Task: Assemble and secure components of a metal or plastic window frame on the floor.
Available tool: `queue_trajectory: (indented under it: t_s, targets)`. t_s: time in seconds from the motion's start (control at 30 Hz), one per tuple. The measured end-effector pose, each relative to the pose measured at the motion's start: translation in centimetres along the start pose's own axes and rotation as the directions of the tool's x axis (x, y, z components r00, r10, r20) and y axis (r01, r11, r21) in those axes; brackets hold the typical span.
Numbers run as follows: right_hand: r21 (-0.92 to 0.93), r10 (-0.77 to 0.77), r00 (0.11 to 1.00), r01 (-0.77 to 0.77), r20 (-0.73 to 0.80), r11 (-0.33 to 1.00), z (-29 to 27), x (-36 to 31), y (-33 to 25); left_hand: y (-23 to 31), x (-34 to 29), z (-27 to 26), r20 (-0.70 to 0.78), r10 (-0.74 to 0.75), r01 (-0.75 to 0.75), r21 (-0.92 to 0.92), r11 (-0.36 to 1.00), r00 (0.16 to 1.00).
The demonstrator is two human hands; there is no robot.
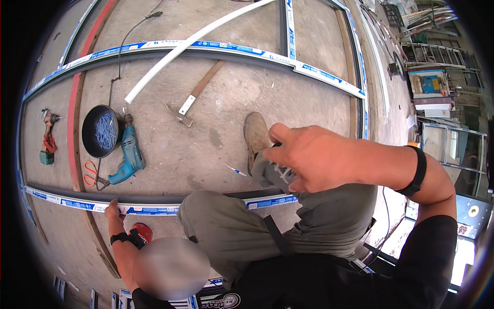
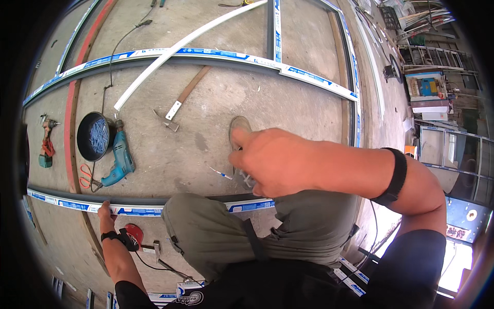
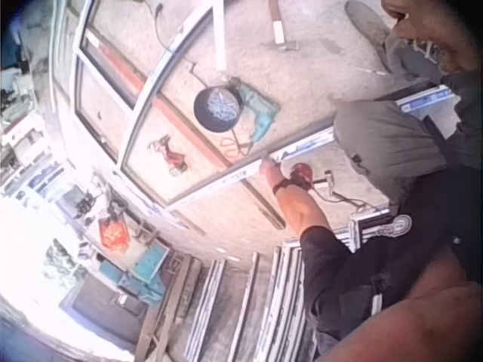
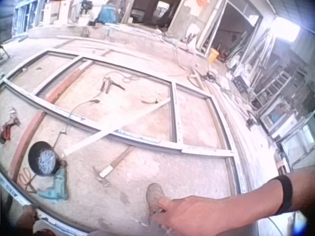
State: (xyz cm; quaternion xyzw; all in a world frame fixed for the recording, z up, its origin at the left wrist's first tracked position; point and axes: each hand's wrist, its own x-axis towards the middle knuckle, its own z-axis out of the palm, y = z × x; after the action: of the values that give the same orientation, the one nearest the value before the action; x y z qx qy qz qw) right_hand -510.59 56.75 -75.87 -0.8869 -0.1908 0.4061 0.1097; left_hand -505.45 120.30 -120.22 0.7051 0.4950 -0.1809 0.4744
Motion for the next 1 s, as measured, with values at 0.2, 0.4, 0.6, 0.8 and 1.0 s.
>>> queue_trajectory:
  t_s: [0.2, 0.4, 0.6, 0.8, 1.0]
  targets:
    - [-0.039, 0.088, 0.996, -0.087, 0.028, 0.995, -1.0, 0.3, 3.4, 1.4, 0.0, 0.9, 0.070, -0.042, 0.047, -0.070, 0.996, 0.997]
    - [-0.027, 0.010, 0.998, -0.012, -0.064, 1.000, 0.2, 1.5, 4.5, -1.9, 2.8, -2.7, 0.064, 0.044, -0.031, -0.185, 0.982, 0.997]
    - [-0.079, 0.052, 0.997, -0.047, 0.059, 0.996, -1.8, 2.2, 1.7, -0.7, 0.6, 6.0, -0.389, 0.176, -0.132, 0.138, 0.982, 0.904]
    - [-0.347, 0.012, 0.935, 0.119, 0.354, 0.930, -5.4, 3.8, -2.7, 2.2, -6.6, 3.5, -0.399, 0.130, -0.117, 0.056, 0.991, 0.907]
    - [-0.347, -0.050, 0.908, 0.210, 0.417, 0.914, -5.5, 7.3, -5.5, 3.4, -8.1, 4.0, -0.318, 0.096, -0.084, 0.051, 0.995, 0.943]
